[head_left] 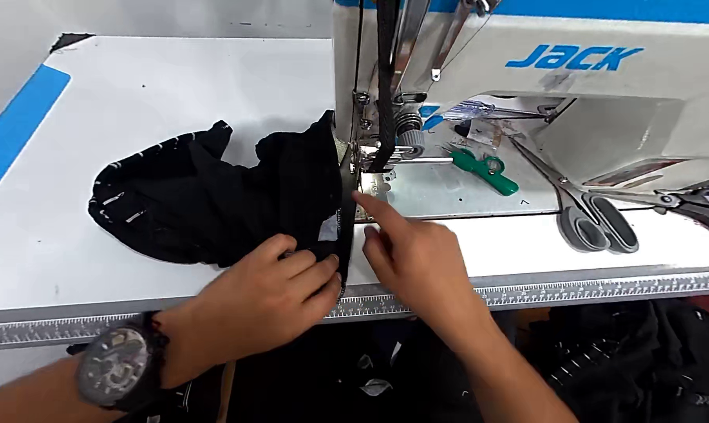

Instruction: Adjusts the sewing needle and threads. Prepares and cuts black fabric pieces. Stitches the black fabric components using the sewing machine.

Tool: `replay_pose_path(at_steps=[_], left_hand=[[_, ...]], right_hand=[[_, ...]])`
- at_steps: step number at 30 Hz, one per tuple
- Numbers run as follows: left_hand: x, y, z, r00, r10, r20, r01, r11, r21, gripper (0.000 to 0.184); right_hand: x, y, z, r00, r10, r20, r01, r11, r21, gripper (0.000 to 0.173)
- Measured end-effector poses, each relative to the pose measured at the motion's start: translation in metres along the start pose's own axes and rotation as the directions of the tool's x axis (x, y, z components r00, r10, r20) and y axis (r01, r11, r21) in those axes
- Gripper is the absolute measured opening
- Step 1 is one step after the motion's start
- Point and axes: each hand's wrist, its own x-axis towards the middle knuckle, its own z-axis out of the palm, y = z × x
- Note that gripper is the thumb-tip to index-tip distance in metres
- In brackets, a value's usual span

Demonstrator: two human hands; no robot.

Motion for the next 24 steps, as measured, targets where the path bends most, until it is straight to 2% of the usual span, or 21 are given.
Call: replay_pose_path(at_steps=[2, 5, 9, 14, 21, 24], left_hand=[[0.006, 0.01, 0.004, 0.999, -0.009, -0.031, 0.009, 1.0, 0.006, 0.031], [0.008, 0.008, 0.009, 0.997, -0.034, -0.064, 0.031, 0.998, -0.048, 0.027], [0.009, -0.017, 0.02, 0.995, -0.019, -0.097, 0.002, 0.985, -0.174, 0.025], [0.016, -0.05, 0.035, 0.989, -0.004, -0.145, -0.04, 0.954, -0.299, 0.028], [0.03, -0.082, 0.046, 0.986, -0.046, -0.162, -0.012, 0.941, -0.339, 0.025], [0.036, -0.094, 0.05, 0.983, -0.061, -0.175, 0.0, 0.944, -0.329, 0.026]], right_hand=[[0.022, -0.006, 0.005, 0.995, 0.04, 0.095, -0.02, 0.979, -0.201, 0.04], [0.025, -0.017, 0.009, 0.988, 0.048, 0.15, 0.005, 0.943, -0.334, 0.029], [0.014, -0.017, 0.009, 0.995, 0.03, 0.09, 0.004, 0.938, -0.347, 0.032], [0.013, -0.017, 0.009, 0.992, 0.047, 0.116, -0.002, 0.933, -0.36, 0.03], [0.016, -0.017, 0.013, 0.99, 0.037, 0.134, 0.019, 0.918, -0.396, 0.037], [0.013, -0.011, 0.003, 0.993, 0.009, 0.117, 0.028, 0.952, -0.306, 0.033]])
